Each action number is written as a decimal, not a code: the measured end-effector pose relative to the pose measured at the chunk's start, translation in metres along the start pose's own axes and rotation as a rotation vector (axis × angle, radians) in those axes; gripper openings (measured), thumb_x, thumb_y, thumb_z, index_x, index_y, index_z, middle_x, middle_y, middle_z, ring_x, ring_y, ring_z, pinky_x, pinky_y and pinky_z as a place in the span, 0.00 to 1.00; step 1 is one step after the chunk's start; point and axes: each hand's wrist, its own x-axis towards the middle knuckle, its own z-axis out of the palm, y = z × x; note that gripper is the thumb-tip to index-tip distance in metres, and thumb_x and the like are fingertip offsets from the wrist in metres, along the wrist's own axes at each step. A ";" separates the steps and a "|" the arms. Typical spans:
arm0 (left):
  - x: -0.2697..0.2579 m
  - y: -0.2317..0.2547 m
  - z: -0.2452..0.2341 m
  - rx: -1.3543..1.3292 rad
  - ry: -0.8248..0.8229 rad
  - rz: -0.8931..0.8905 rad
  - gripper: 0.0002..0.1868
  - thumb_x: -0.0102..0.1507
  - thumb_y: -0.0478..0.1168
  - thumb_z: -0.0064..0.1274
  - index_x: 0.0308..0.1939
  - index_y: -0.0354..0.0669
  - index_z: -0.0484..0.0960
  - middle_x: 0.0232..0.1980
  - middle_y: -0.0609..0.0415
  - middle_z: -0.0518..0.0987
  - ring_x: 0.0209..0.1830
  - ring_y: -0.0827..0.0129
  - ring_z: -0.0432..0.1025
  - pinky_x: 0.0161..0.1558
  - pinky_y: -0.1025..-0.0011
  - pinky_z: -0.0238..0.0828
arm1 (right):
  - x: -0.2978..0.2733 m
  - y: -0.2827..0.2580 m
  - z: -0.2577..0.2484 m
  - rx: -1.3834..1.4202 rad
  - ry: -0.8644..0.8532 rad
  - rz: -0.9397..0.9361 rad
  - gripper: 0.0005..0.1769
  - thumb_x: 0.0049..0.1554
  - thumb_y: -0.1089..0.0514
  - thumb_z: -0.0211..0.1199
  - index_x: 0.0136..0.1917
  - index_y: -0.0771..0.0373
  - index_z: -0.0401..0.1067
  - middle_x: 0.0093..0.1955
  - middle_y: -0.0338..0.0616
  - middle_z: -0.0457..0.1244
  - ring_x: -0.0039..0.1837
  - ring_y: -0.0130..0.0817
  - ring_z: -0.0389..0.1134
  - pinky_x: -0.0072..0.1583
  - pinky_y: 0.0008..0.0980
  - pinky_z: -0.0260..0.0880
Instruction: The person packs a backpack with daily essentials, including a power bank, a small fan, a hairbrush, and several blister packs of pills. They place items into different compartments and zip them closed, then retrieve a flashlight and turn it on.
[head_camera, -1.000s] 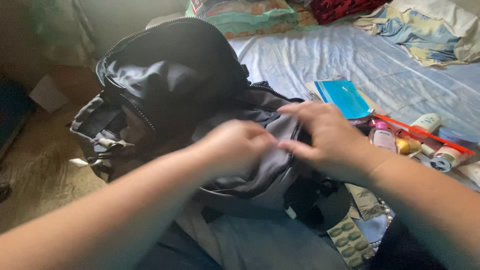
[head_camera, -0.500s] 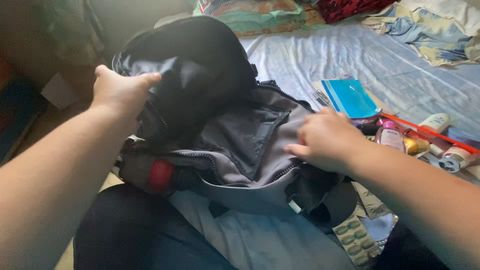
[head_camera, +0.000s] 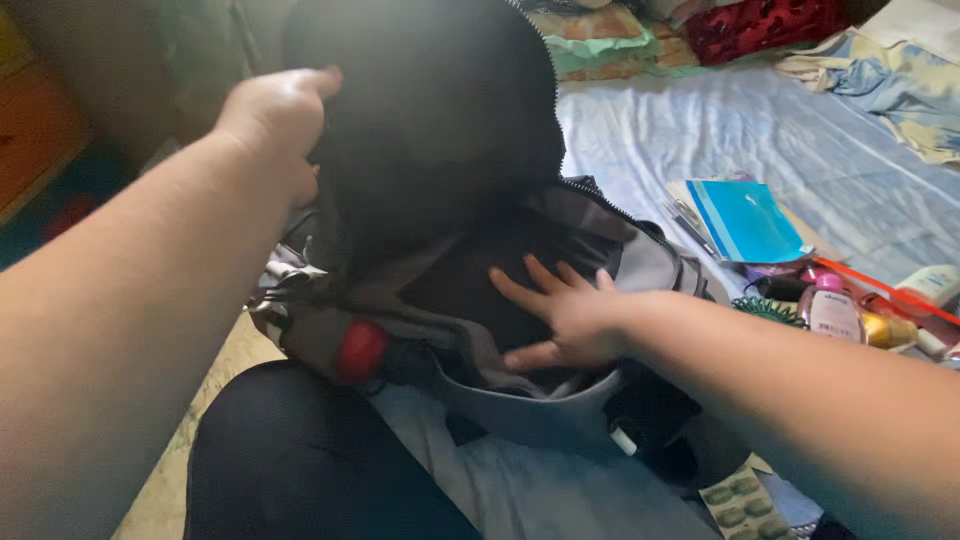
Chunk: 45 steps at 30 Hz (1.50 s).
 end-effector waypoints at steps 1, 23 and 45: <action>-0.003 0.004 -0.001 0.085 0.022 0.038 0.33 0.64 0.52 0.48 0.70 0.41 0.68 0.72 0.39 0.68 0.70 0.46 0.67 0.64 0.44 0.65 | -0.003 0.003 0.004 -0.017 -0.037 0.024 0.60 0.50 0.16 0.48 0.82 0.24 0.18 0.87 0.43 0.18 0.86 0.54 0.22 0.78 0.70 0.26; -0.108 -0.105 0.095 1.203 -0.647 0.625 0.51 0.50 0.60 0.68 0.73 0.61 0.60 0.79 0.43 0.51 0.79 0.40 0.45 0.72 0.50 0.47 | -0.027 0.136 0.000 1.706 0.727 0.224 0.45 0.58 0.37 0.61 0.80 0.54 0.50 0.72 0.55 0.58 0.67 0.51 0.62 0.67 0.55 0.62; -0.134 -0.123 0.094 1.356 -0.790 1.040 0.53 0.48 0.55 0.67 0.73 0.42 0.64 0.70 0.42 0.67 0.75 0.44 0.55 0.70 0.30 0.37 | 0.021 0.144 0.021 0.802 0.411 0.142 0.53 0.32 0.44 0.81 0.69 0.61 0.71 0.66 0.47 0.70 0.68 0.38 0.70 0.68 0.35 0.67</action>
